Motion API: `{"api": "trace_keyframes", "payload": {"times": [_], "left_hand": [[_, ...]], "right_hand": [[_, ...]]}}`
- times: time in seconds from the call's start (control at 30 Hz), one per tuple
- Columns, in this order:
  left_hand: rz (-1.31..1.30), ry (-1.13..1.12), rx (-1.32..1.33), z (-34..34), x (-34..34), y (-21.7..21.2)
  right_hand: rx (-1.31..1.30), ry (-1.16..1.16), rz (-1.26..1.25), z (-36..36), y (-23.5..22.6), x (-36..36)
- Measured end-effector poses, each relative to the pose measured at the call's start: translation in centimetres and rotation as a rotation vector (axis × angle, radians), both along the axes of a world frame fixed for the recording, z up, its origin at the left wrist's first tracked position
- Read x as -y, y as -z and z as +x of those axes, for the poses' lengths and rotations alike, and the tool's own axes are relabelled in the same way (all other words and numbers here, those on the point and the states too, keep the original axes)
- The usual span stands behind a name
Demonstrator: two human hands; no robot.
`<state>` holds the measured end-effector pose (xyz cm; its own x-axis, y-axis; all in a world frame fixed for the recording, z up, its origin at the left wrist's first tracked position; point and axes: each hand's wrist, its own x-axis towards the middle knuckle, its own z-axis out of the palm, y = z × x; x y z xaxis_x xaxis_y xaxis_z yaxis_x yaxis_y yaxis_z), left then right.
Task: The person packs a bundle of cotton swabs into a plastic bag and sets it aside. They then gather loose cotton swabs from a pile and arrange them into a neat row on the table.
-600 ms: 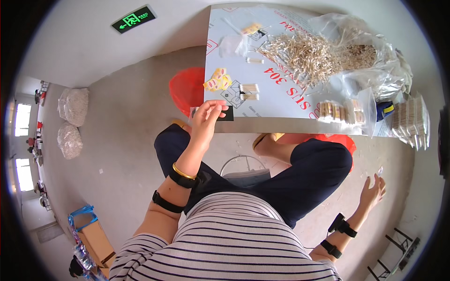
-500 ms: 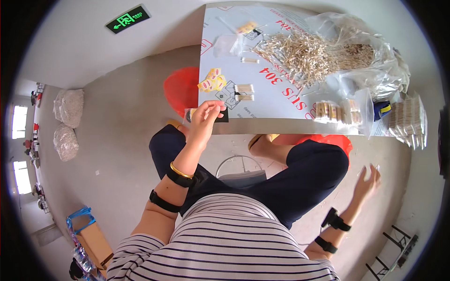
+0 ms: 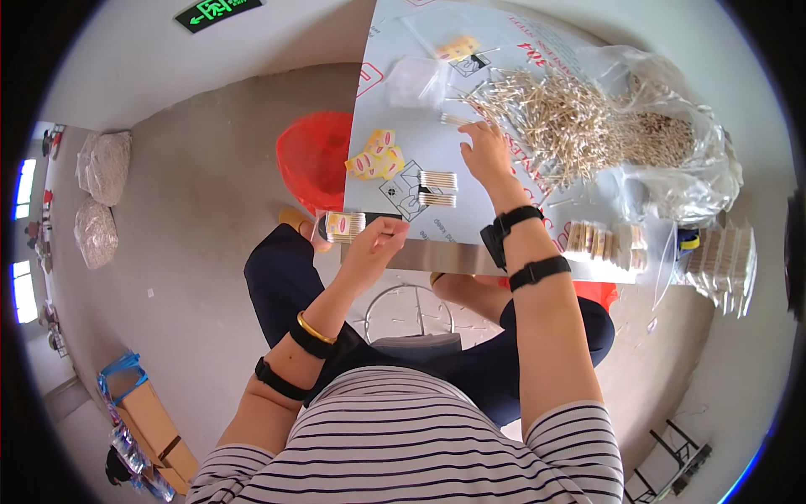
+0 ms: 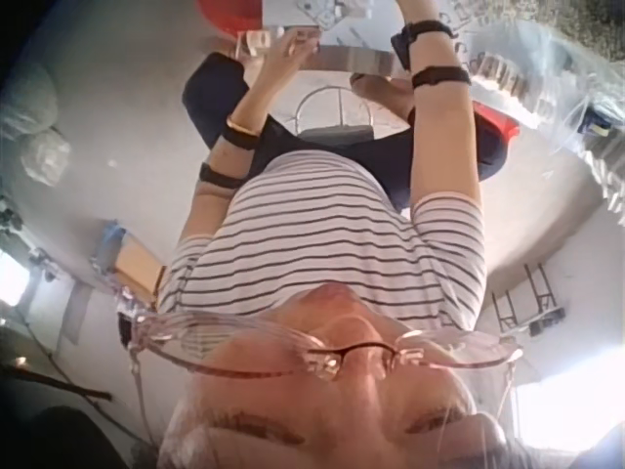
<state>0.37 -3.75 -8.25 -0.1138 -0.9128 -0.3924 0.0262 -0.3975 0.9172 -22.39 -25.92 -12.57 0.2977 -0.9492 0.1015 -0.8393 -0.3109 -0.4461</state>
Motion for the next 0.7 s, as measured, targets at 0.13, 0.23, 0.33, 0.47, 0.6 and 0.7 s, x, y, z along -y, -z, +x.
{"api": "trace_keyframes", "payload": {"times": [0.13, 0.23, 0.33, 0.47, 0.6, 0.7], "left_hand": [[0.079, -0.039, -0.051, 1.4, -0.2, 1.4], [0.126, -0.040, -0.071, 1.8, -0.1, 2.2], [0.146, -0.014, -0.089, 1.4, 0.1, 2.7], [0.139, -0.012, -0.097, 1.5, -0.1, 3.7], [0.153, -0.012, -0.127, 1.2, 0.1, 3.8], [0.151, -0.021, -0.122, 0.8, -0.1, 3.3]], "right_hand": [[-0.134, 0.002, -0.075, 2.0, 1.3, 3.1], [-0.201, -0.002, -0.111, 2.5, 2.0, 4.2], [-0.254, -0.016, -0.163, 2.5, 2.9, 4.9], [-0.288, -0.158, -0.095, 3.6, 2.2, 3.1], [-0.200, -0.230, 0.007, 3.3, 1.8, -0.1], [-0.164, -0.220, 0.067, 3.1, 1.6, -2.4]]}}
